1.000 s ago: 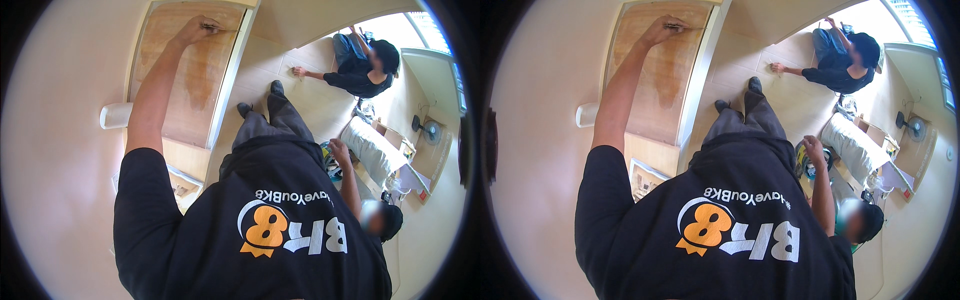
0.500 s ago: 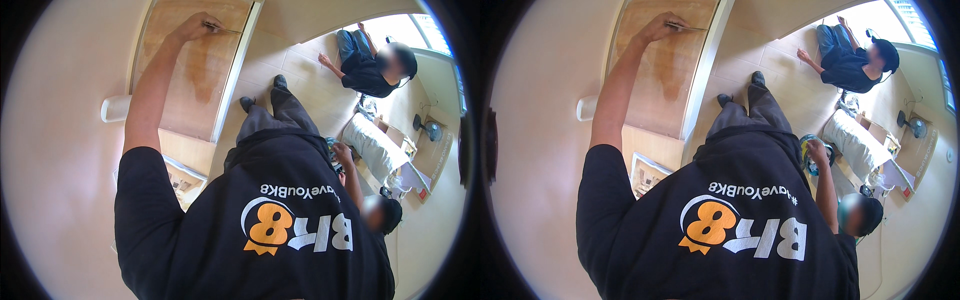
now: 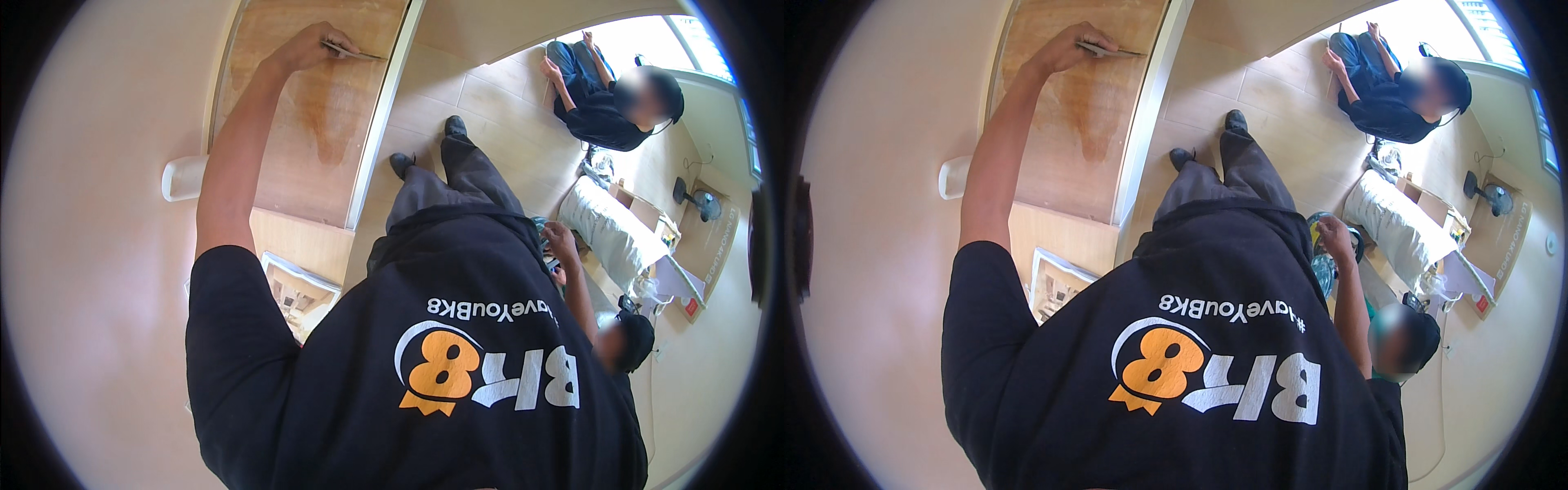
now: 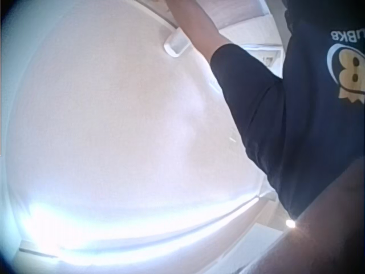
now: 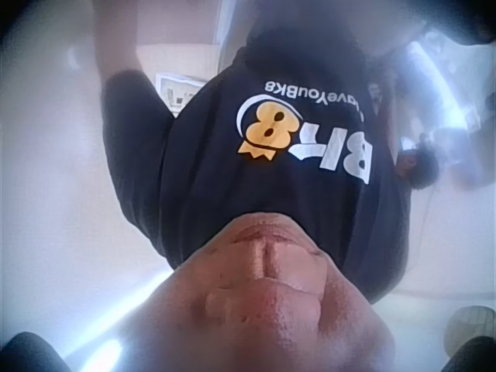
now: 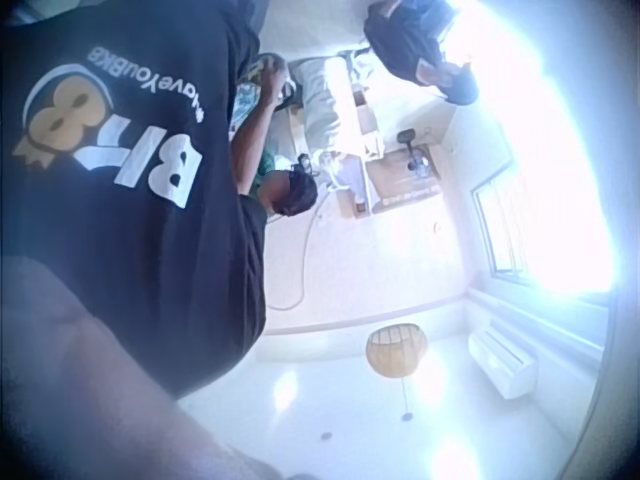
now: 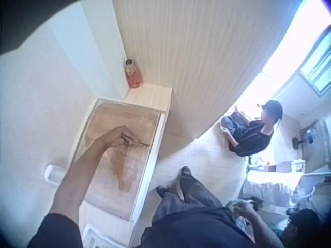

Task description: The person applies a yellowish finish to a wooden board using a small brush and a white container. They repeatedly dip the brush and spread the finish across the surface, occasionally wiping with a cloth. Another person is visible working on the floor nearby.

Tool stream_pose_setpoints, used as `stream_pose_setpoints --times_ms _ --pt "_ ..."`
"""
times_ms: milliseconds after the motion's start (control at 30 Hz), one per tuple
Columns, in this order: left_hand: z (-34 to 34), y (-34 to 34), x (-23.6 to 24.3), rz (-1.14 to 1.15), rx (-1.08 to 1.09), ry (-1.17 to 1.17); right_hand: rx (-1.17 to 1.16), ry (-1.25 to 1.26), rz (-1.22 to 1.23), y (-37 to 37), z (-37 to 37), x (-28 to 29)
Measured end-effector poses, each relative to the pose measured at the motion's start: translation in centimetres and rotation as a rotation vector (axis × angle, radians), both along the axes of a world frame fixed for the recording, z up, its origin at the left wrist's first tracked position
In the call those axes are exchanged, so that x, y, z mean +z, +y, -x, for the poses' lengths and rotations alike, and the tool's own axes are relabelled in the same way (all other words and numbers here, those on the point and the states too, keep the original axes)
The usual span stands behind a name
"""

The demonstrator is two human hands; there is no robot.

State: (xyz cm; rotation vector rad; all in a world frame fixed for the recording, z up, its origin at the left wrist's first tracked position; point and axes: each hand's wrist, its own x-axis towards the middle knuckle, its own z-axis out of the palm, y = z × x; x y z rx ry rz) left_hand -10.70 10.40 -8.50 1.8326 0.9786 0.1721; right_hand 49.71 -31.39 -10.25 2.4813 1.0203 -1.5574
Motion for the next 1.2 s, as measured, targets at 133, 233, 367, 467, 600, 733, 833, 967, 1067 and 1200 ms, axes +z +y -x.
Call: stream_pose_setpoints --times_ms 133,233,367,467,600,733,833,967,1067,1200 --pt "0.2 -1.7 0.5 -0.097 -0.005 0.003 0.035 0.009 0.000 0.5 0.5 0.0" --pt "0.4 -2.6 0.8 -0.086 0.011 0.004 0.030 0.014 0.011 0.7 0.7 -0.1" --pt "1.0 -3.7 0.3 -0.180 0.002 0.051 -0.009 0.037 0.009 0.7 1.1 -0.6" --pt "1.4 -4.2 0.0 -0.183 -0.002 0.034 -0.020 0.044 0.008 0.4 1.2 -0.6" --pt "2.0 -5.1 -0.5 -0.221 0.005 0.006 -0.020 0.031 0.020 0.2 1.4 -0.5" --pt "2.4 -5.9 -0.4 -0.241 -0.010 -0.013 0.018 0.016 0.015 0.2 1.4 -0.2" --pt "2.4 -6.6 0.0 -0.222 0.005 -0.022 0.016 0.026 0.005 0.1 1.3 -0.2" --pt "2.5 -7.5 0.5 -0.197 0.016 0.007 0.008 0.032 -0.015 0.0 1.3 -0.4" --pt "2.6 -8.1 0.5 -0.202 0.024 0.025 0.036 0.030 -0.002 0.0 1.3 -0.7" --pt "2.9 -9.2 0.5 -0.244 0.013 0.011 0.011 0.031 0.025 -0.1 1.1 -0.7"
